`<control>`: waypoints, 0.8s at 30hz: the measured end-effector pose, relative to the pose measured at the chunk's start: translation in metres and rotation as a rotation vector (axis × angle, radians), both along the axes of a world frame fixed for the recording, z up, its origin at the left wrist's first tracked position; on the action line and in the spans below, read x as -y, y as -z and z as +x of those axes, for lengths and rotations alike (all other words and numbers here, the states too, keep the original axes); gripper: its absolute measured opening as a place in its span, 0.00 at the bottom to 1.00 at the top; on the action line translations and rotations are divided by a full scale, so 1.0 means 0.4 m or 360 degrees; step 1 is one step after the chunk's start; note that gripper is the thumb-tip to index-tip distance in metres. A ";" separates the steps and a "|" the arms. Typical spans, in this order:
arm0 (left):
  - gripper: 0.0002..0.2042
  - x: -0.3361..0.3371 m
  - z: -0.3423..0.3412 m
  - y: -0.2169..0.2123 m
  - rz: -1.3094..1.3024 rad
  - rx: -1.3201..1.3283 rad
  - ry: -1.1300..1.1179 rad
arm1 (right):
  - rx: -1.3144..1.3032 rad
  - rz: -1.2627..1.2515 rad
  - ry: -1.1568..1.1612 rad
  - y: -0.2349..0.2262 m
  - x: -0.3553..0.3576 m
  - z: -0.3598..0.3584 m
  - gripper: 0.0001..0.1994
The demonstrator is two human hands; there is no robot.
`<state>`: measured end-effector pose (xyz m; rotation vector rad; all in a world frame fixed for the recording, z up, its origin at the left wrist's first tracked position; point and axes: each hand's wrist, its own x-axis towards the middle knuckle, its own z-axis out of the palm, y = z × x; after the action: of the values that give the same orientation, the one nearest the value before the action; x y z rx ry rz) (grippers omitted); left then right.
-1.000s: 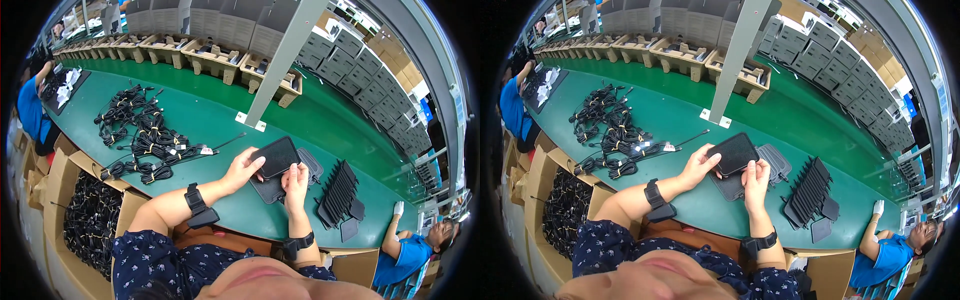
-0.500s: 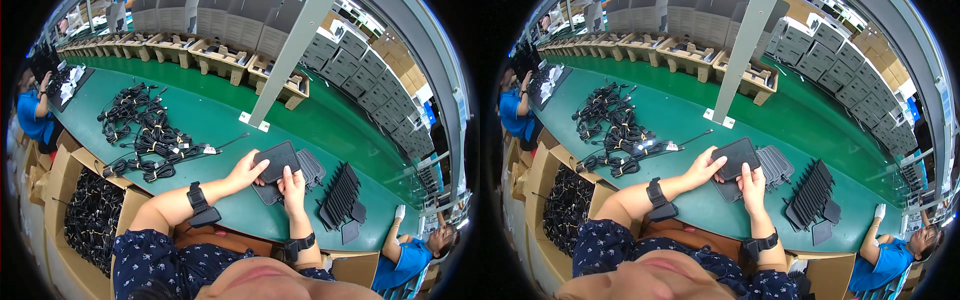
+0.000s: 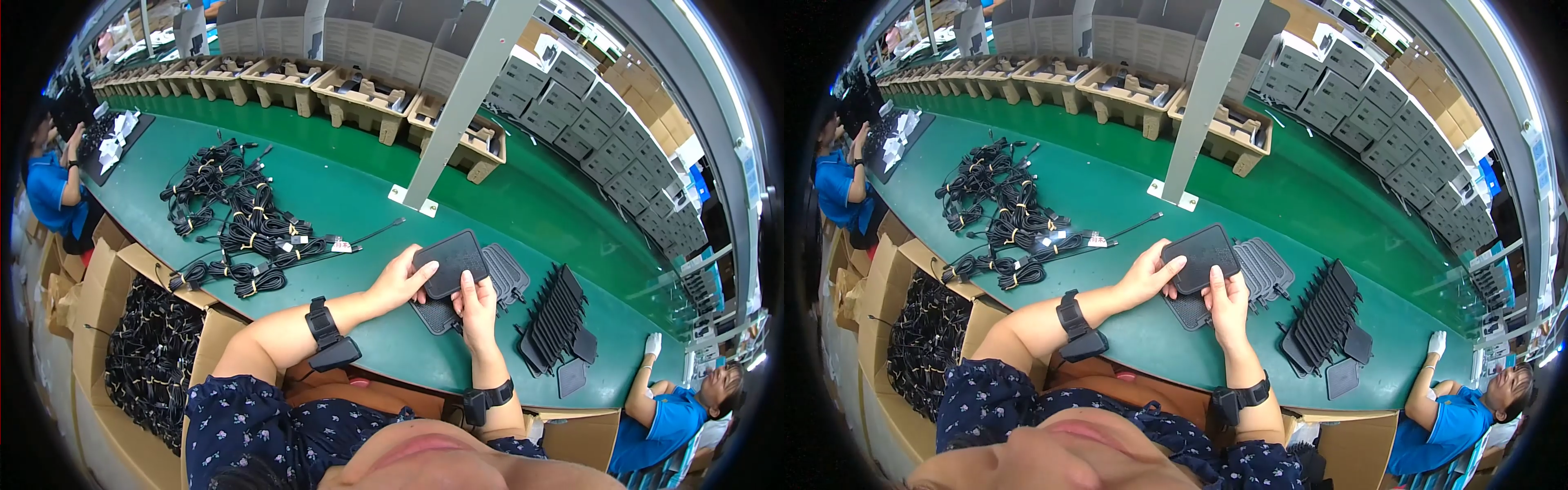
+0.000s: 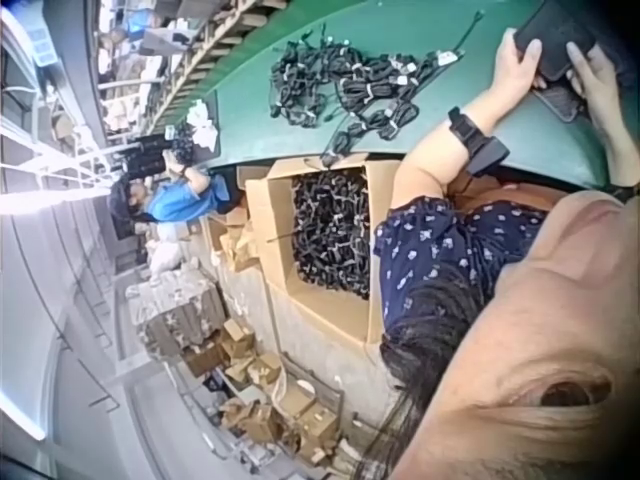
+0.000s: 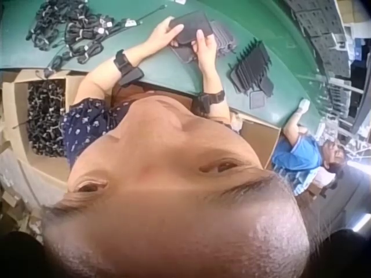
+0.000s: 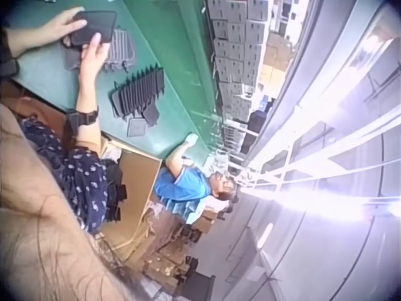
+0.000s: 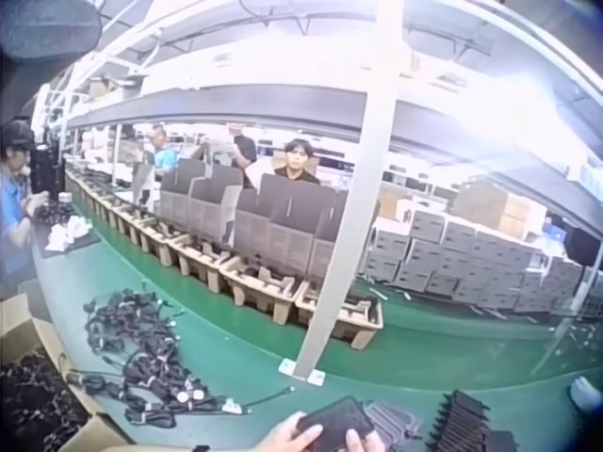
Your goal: The person picks up a cable and a base plate, assembles them, and places the unit into a tray. They then fold a cardboard box, insert the assembly, and close the box before picking up another base plate.
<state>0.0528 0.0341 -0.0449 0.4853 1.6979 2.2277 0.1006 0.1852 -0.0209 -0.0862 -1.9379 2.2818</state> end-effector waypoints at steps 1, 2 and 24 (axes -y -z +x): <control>0.14 0.000 0.000 0.000 -0.0024 -0.0018 0.0000 | -0.0002 0.0001 -0.0001 0.001 -0.001 0.000 0.09; 0.14 0.000 0.000 -0.001 -0.0022 -0.0020 -0.0001 | 0.0005 -0.0002 0.0000 0.003 -0.003 0.000 0.09; 0.13 0.001 -0.001 0.003 -0.0071 -0.0057 -0.0049 | 0.0015 0.0073 0.0025 0.003 0.003 0.000 0.08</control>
<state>0.0523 0.0338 -0.0460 0.4943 1.7811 2.2097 0.1006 0.1839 -0.0221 -0.1072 -1.9858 2.2298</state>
